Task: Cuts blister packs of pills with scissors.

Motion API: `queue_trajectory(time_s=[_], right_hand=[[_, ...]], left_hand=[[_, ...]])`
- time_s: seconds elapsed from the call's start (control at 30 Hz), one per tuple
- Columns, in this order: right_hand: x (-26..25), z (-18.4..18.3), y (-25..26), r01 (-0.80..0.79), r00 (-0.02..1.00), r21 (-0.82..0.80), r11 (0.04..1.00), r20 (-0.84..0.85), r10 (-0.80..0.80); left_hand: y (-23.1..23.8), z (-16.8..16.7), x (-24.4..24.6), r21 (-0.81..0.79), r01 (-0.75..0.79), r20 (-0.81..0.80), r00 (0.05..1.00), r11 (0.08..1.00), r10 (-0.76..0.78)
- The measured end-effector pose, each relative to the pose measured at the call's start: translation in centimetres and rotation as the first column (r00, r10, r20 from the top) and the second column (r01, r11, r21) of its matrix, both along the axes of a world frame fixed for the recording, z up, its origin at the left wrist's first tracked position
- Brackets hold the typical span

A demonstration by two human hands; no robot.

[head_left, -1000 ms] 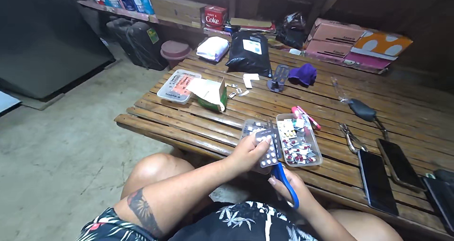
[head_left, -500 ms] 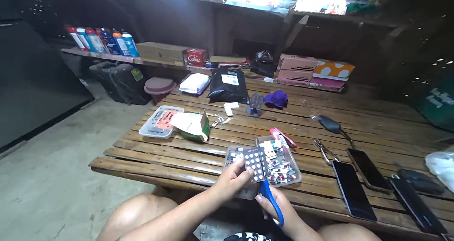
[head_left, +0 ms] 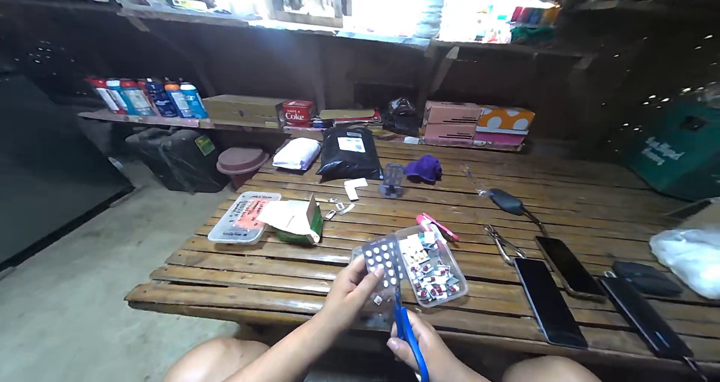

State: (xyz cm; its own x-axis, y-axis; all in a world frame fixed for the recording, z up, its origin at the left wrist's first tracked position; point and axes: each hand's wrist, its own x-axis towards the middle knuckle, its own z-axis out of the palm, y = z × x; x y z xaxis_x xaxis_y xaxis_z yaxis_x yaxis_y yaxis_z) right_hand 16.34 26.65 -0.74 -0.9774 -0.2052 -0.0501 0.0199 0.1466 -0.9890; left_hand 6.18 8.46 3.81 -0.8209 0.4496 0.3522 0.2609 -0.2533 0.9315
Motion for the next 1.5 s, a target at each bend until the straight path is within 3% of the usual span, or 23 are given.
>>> queue_trajectory(time_s=[0.17,0.27,0.33,0.43,0.5,0.63,0.77,0.9,1.0,1.27,1.5], right_hand=[[0.0,0.9,0.2,-0.108,0.993,0.091,0.99,0.061,0.103],[0.1,1.5,0.2,-0.11,0.994,0.117,0.987,0.017,0.108],[0.4,2.0,0.4,-0.075,0.996,0.13,0.989,-0.044,0.082],[-0.1,4.4,0.9,-0.016,0.989,0.147,0.989,-0.144,0.038],[-1.2,6.6,1.7,0.016,0.98,0.112,0.994,-0.2,0.007],[-3.3,11.2,3.2,0.121,0.923,-0.08,0.989,-0.358,-0.142],[-2.8,12.3,4.4,0.211,0.837,-0.195,0.958,-0.471,-0.28],[-1.9,11.0,5.1,0.196,0.895,-0.011,0.981,-0.408,-0.183],[-1.9,10.5,5.0,0.143,0.942,0.108,0.984,-0.321,-0.102],[-2.0,9.3,4.2,0.079,0.97,0.119,0.99,-0.236,-0.049],[-1.9,8.5,4.0,0.057,0.957,0.164,0.985,-0.291,-0.007]], left_hand=[[-1.0,2.9,-1.3,0.12,-0.245,0.038,0.97,0.962,0.242],[-1.5,5.1,-2.0,0.183,-0.308,0.034,0.951,0.934,0.307],[-1.4,7.0,-2.1,0.217,-0.314,-0.008,0.946,0.924,0.324],[-1.2,10.4,-2.3,0.208,-0.291,-0.196,0.923,0.934,0.332],[-1.1,12.3,-2.6,0.208,-0.297,-0.305,0.886,0.932,0.35],[-0.3,14.5,-2.5,0.343,-0.293,-0.32,0.856,0.892,0.405],[0.2,13.4,-2.1,0.4,-0.28,-0.424,0.788,0.873,0.447],[0.2,12.7,-2.5,0.356,-0.264,-0.493,0.762,0.896,0.42],[0.6,12.6,-3.0,0.394,-0.24,-0.442,0.797,0.887,0.412],[1.5,12.6,-2.7,0.525,-0.138,-0.17,0.95,0.84,0.262],[2.1,12.2,-2.7,0.524,-0.085,-0.19,0.958,0.848,0.213]])
